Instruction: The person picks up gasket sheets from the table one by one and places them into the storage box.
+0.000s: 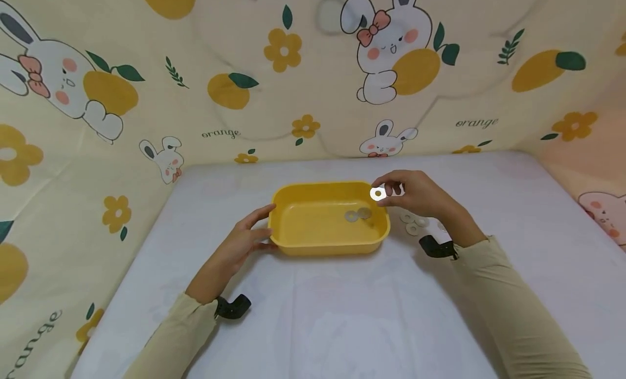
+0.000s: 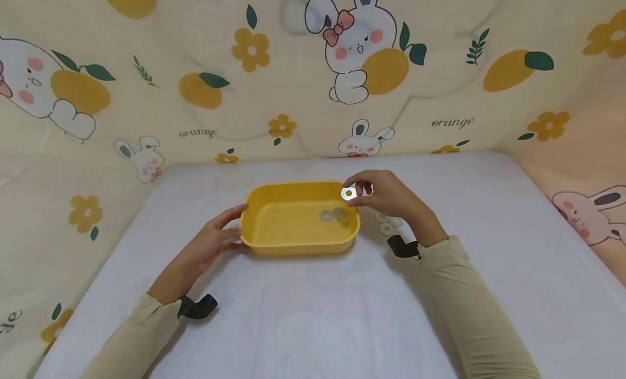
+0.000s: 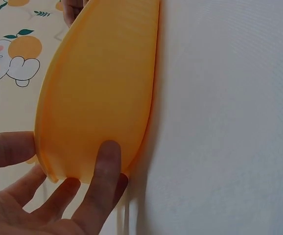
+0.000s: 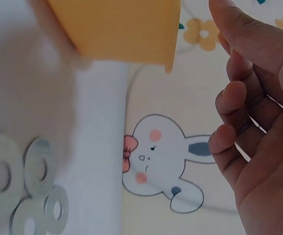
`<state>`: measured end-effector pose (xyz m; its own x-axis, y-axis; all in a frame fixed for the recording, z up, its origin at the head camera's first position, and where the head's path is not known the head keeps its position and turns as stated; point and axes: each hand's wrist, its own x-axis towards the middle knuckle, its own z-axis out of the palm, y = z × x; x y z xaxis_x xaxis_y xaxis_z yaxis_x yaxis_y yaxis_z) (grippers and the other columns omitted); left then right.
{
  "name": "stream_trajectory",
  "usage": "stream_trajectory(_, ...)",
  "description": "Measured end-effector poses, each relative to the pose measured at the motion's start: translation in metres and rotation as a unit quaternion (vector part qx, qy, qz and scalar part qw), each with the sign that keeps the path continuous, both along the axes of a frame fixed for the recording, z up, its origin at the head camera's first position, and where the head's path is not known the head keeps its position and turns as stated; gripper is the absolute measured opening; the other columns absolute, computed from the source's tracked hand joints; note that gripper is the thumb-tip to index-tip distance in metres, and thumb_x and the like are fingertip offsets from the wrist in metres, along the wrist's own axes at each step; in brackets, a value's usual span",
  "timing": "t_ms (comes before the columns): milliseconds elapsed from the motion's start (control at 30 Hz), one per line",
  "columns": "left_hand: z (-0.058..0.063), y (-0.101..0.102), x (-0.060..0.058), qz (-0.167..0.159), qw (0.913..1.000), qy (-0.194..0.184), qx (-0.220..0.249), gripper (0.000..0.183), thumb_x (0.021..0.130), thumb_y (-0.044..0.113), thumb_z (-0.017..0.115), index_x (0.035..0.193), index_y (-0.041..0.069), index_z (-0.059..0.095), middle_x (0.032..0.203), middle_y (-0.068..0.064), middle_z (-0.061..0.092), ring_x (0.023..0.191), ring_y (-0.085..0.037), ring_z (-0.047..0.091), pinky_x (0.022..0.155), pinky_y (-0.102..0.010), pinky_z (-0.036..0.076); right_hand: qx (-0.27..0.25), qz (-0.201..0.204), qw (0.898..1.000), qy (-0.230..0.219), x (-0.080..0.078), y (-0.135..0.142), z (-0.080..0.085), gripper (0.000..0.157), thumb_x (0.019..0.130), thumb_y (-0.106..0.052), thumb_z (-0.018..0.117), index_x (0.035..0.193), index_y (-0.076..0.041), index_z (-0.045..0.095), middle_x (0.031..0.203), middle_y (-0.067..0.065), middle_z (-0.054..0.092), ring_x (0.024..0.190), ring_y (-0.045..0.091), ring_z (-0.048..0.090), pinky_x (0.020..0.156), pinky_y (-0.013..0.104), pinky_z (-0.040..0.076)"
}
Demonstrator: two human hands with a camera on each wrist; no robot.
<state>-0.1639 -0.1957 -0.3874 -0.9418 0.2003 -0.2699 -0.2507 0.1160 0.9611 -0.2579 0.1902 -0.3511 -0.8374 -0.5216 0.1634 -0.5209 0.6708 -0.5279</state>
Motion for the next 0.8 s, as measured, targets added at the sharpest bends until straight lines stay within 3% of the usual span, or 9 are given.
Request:
stream_trajectory(300, -0.003, -0.001, -0.001, 0.002, 1.0000, -0.006, -0.004, 0.062, 0.098, 0.003, 0.049, 0.155, 0.019, 0.034, 0.163, -0.006, 0.025, 0.123, -0.032, 0.053, 0.101, -0.045, 0.054, -0.014, 0.041, 0.999, -0.005, -0.006, -0.013, -0.002, 0.032, 0.083, -0.022, 0.081, 0.113, -0.015, 0.070, 0.081, -0.001, 0.059, 0.083, 0.017, 0.051, 0.070, 0.024, 0.042)
stream_trajectory(800, -0.002, 0.000, 0.000, 0.000, 1.0000, -0.004, 0.000, 0.061, 0.098, 0.003, 0.048, 0.155, 0.019, 0.035, 0.163, -0.005, 0.024, 0.131, -0.034, 0.047, 0.103, -0.046, 0.053, 0.010, 0.049, 0.998, -0.031, -0.019, -0.031, -0.008, 0.034, 0.085, -0.026, 0.079, 0.115, -0.015, 0.068, 0.082, -0.001, 0.058, 0.077, 0.017, 0.050, 0.067, 0.026, 0.042)
